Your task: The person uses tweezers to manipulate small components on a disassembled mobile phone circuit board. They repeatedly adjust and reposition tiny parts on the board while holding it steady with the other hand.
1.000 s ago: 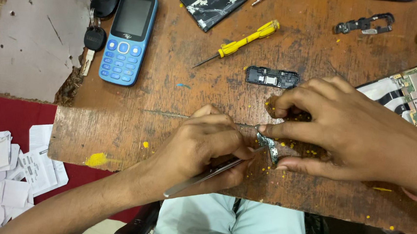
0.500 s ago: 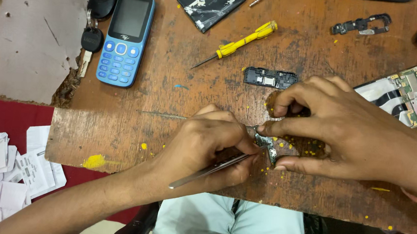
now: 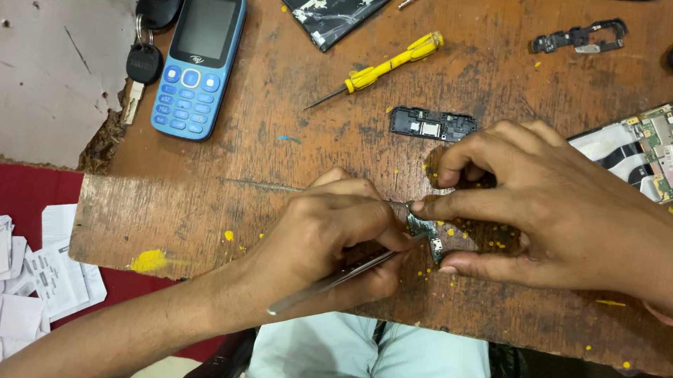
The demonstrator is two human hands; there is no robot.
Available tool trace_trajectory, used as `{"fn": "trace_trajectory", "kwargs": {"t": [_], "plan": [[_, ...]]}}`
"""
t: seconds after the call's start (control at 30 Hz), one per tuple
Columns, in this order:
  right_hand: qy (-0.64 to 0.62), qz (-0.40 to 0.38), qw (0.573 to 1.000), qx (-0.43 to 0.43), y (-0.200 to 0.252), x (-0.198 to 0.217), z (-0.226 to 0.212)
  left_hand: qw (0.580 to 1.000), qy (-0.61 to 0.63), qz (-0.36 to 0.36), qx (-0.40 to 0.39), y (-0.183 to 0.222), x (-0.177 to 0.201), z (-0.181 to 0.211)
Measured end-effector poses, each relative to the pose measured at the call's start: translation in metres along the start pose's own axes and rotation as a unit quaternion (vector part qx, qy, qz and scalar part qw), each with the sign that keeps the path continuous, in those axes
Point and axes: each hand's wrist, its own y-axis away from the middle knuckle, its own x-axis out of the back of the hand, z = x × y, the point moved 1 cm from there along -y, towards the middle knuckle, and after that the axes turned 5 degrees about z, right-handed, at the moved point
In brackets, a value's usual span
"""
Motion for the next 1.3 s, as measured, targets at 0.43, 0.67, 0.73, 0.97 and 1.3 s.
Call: {"fn": "trace_trajectory", "kwargs": {"t": [0.43, 0.67, 0.73, 0.97, 1.3], "plan": [[-0.001, -0.062, 0.996, -0.060, -0.002, -0.001, -0.002, 1.000, 0.011, 0.005, -0.011, 0.000, 0.001, 0.002], [0.107, 0.053, 0.992, 0.051, -0.002, 0.024, -0.031, 0.999, 0.030, 0.031, 0.012, 0.004, 0.003, 0.003], [0.126, 0.083, 0.986, 0.074, 0.004, 0.024, -0.050, 0.999, 0.032, 0.035, 0.013, 0.006, 0.003, 0.001], [0.167, 0.070, 0.980, 0.080, 0.016, 0.020, -0.072, 0.999, 0.032, 0.037, 0.003, 0.003, 0.001, 0.001], [0.168, 0.055, 0.980, 0.085, 0.014, 0.027, -0.072, 0.998, 0.045, 0.037, 0.002, 0.005, 0.003, 0.003]]}}
